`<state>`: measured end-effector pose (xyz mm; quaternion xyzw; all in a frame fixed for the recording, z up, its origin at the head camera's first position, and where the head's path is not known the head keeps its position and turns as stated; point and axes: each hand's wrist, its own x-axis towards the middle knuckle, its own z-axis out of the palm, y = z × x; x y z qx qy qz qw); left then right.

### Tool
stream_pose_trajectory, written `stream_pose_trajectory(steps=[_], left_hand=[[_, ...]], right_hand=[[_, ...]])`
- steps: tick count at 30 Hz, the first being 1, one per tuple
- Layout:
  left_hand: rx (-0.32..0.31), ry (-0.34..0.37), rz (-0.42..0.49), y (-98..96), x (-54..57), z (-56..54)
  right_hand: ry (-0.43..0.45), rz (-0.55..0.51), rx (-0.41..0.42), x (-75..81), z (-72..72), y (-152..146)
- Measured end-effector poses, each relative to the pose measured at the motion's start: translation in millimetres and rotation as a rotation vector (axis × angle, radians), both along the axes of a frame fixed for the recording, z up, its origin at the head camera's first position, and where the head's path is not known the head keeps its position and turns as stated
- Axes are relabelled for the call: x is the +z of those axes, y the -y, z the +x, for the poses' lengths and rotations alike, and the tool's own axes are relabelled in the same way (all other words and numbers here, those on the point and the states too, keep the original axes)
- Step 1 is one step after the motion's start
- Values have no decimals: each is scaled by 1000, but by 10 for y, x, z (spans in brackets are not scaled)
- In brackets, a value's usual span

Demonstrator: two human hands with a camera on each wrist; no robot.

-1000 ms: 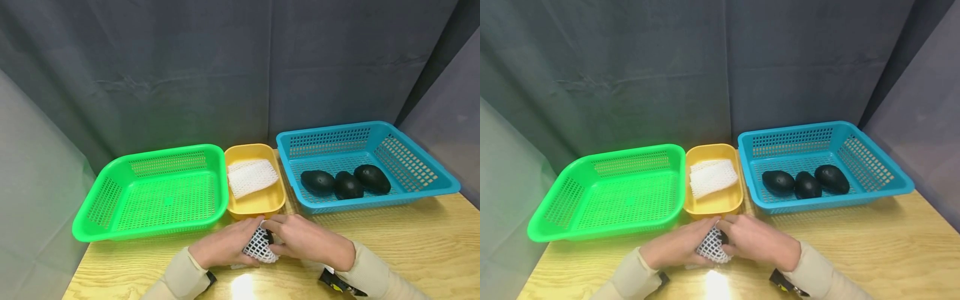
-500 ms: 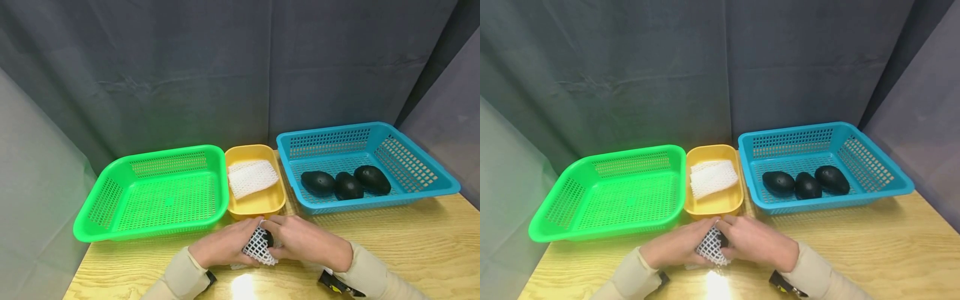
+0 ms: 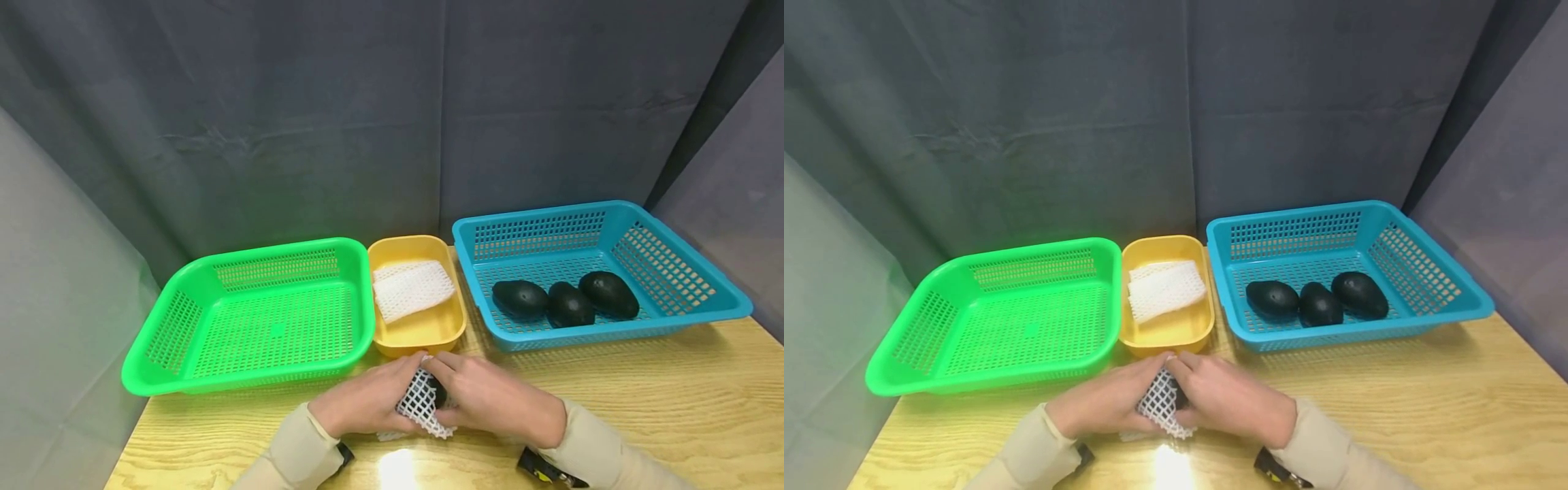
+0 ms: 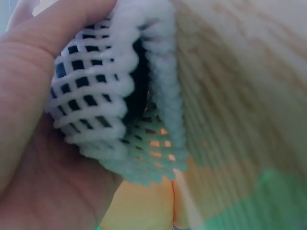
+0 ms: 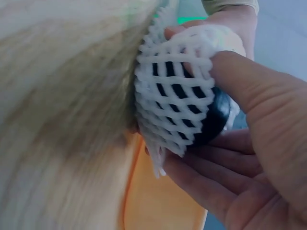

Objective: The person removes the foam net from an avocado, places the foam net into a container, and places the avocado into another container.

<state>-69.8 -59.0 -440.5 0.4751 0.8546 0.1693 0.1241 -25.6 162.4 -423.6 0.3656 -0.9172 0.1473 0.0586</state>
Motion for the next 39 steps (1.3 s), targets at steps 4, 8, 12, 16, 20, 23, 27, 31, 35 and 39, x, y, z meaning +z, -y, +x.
stream_pose_trajectory(steps=[4,8,12,16,20,23,27,31,35,39], left_hand=[[14,-5,-8,-7,-11,-4],[15,-17,-20,8,-19,-4],[11,-15,-21,34,-21,-3],[19,-1,-35,44,-17,-2],[26,7,-51,45,-5,-4],[21,14,-59,43,8,-9],[6,16,-50,40,18,-10],[-14,4,-29,44,16,-10],[-32,-12,-14,54,18,-9],[-38,-23,-13,59,27,-4]], right_hand=[[-15,-4,-4,-24,-4,12],[-39,11,-8,-39,-13,14],[-79,31,2,-44,-14,12],[-93,41,5,-39,-11,4],[-87,43,2,-13,-12,-5],[-78,44,1,19,-7,-19],[-56,52,-2,58,0,-41],[-51,66,-4,76,-6,-56],[-60,78,2,83,-14,-73],[-64,79,8,99,-16,-95]])
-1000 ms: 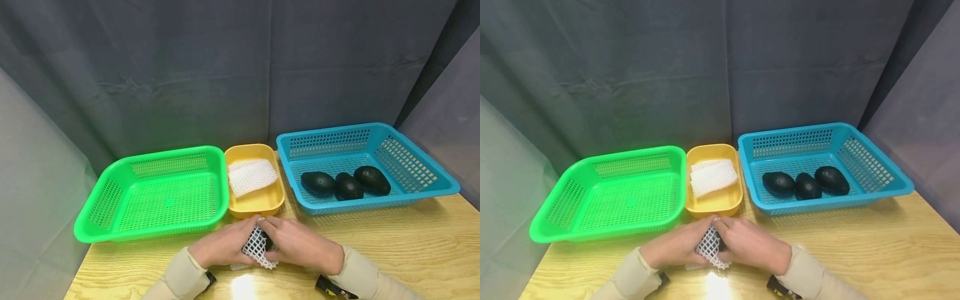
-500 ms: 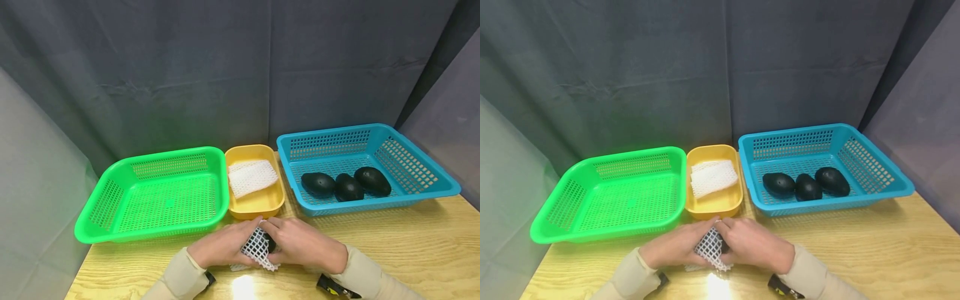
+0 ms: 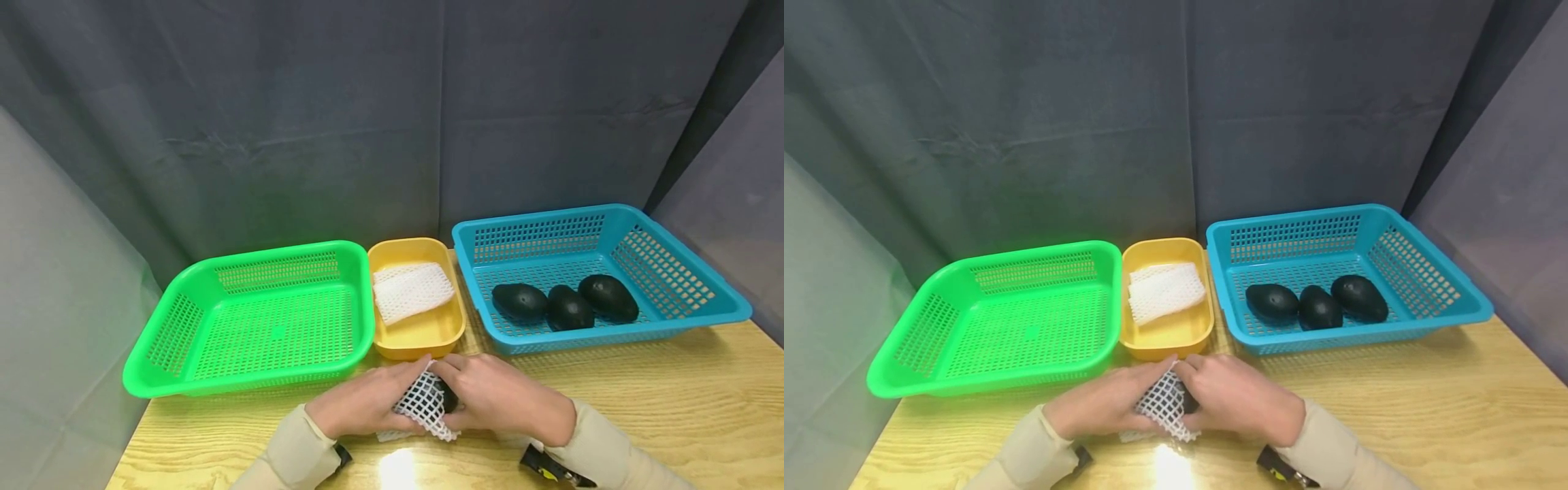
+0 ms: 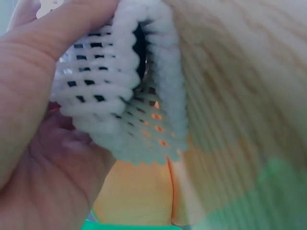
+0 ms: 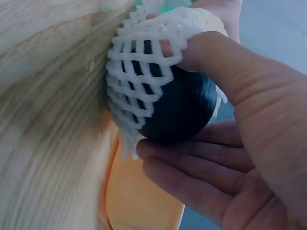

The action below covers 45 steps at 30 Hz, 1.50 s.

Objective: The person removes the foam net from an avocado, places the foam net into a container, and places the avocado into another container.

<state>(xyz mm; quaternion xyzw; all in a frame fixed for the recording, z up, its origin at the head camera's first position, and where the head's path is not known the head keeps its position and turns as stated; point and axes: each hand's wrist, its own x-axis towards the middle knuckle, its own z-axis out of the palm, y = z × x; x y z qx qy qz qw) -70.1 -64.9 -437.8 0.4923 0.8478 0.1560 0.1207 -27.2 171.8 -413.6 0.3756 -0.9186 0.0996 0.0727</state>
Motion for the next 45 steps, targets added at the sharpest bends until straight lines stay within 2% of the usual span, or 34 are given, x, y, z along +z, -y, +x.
stream_pose_trajectory(steps=[18,26,36,45], left_hand=[[2,14,-5,-17,-6,-15],[-35,6,27,-15,-9,-14],[-30,8,6,-10,-12,-14],[-46,-2,-2,-27,-10,-19]], right_hand=[[75,31,-53,95,8,-62],[128,47,-76,155,12,-119],[165,38,-75,124,11,-107],[152,27,-43,90,10,-93]])
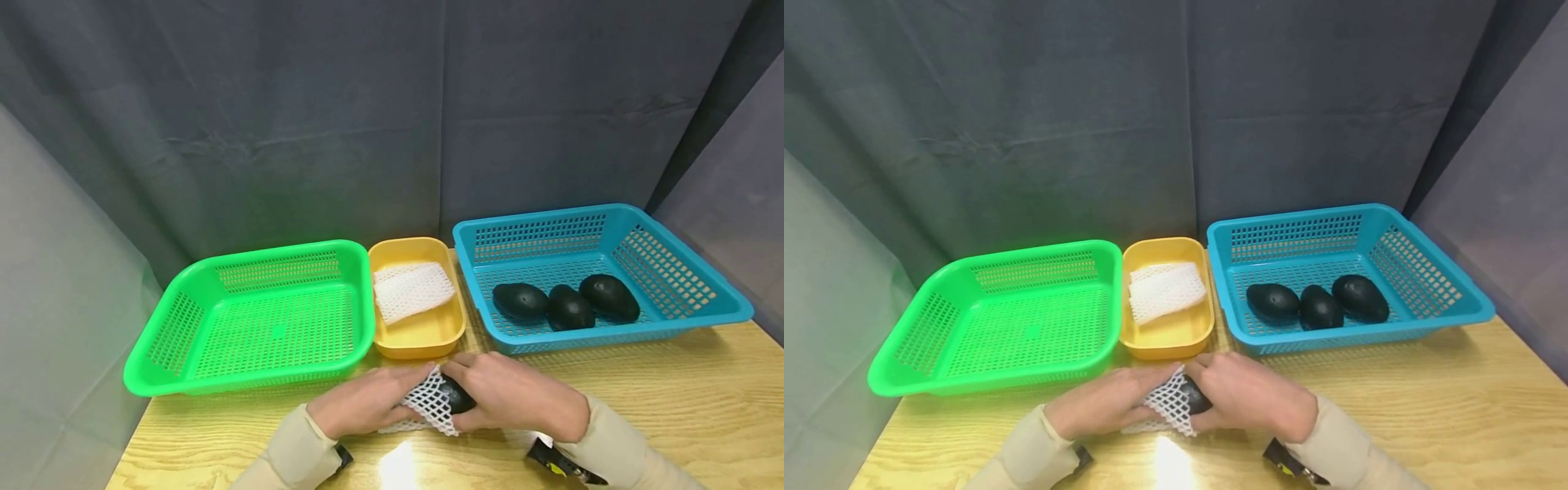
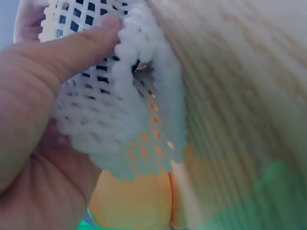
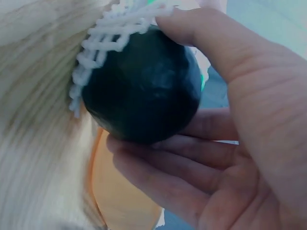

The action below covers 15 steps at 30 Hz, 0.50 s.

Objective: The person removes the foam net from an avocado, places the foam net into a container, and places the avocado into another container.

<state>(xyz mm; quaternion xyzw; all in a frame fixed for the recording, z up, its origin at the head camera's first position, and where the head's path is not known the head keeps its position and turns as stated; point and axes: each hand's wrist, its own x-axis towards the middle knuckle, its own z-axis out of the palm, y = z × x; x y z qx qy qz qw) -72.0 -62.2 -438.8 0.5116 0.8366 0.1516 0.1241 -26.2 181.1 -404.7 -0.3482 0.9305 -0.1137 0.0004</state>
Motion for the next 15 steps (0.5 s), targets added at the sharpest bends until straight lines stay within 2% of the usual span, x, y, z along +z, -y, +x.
stream_pose_trajectory(steps=[15], left_hand=[[12,3,20,4,-9,-3]], right_hand=[[46,-7,-5,-101,-47,37]])
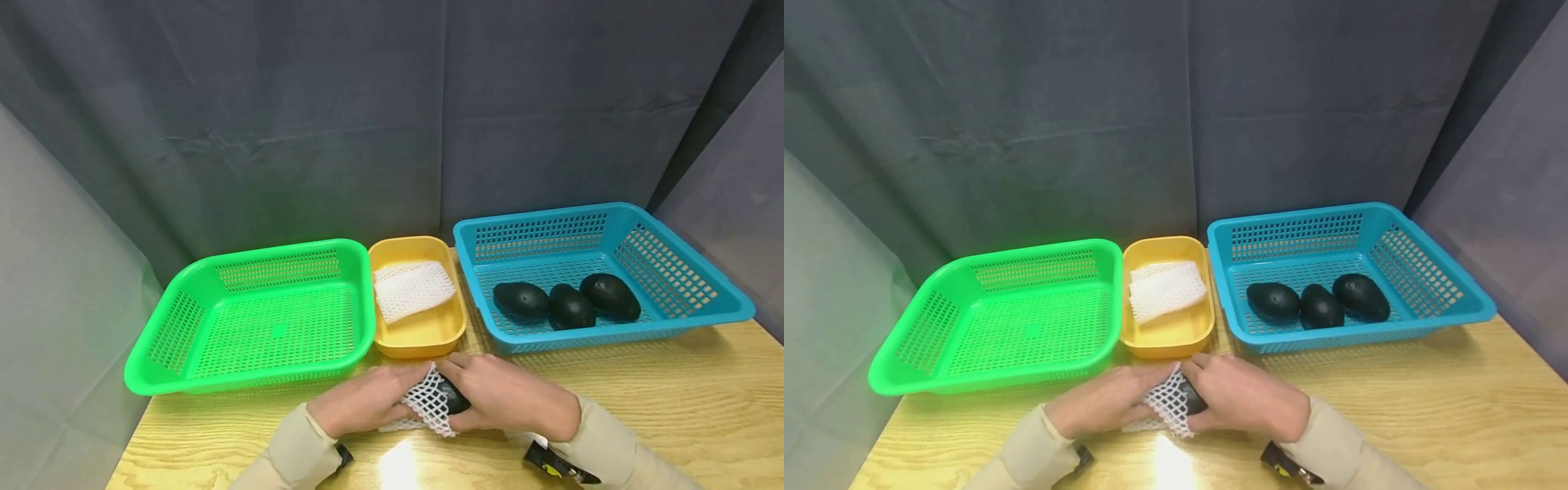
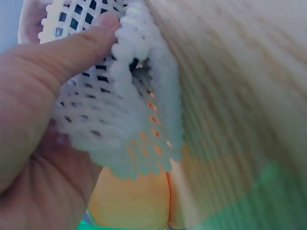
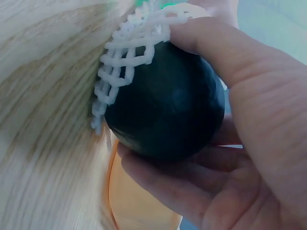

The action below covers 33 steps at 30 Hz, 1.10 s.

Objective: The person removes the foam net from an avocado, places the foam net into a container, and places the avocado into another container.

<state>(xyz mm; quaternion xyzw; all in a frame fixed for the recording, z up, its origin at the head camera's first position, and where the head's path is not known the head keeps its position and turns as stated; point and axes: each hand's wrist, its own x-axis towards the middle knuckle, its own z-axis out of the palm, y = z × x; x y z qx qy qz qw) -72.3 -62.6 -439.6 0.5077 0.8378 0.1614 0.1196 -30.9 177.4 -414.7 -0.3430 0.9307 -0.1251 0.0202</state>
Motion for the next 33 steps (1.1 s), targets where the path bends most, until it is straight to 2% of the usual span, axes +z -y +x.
stream_pose_trajectory(steps=[8,14,20,33], left_hand=[[30,-3,-14,5,11,-4],[30,-23,-5,9,29,-5],[42,-13,9,14,40,-9],[37,-18,75,42,26,-28]], right_hand=[[-11,8,9,21,4,-16],[-30,0,14,63,19,-32],[-48,-1,3,128,35,-47],[-18,22,-26,253,72,-96]])
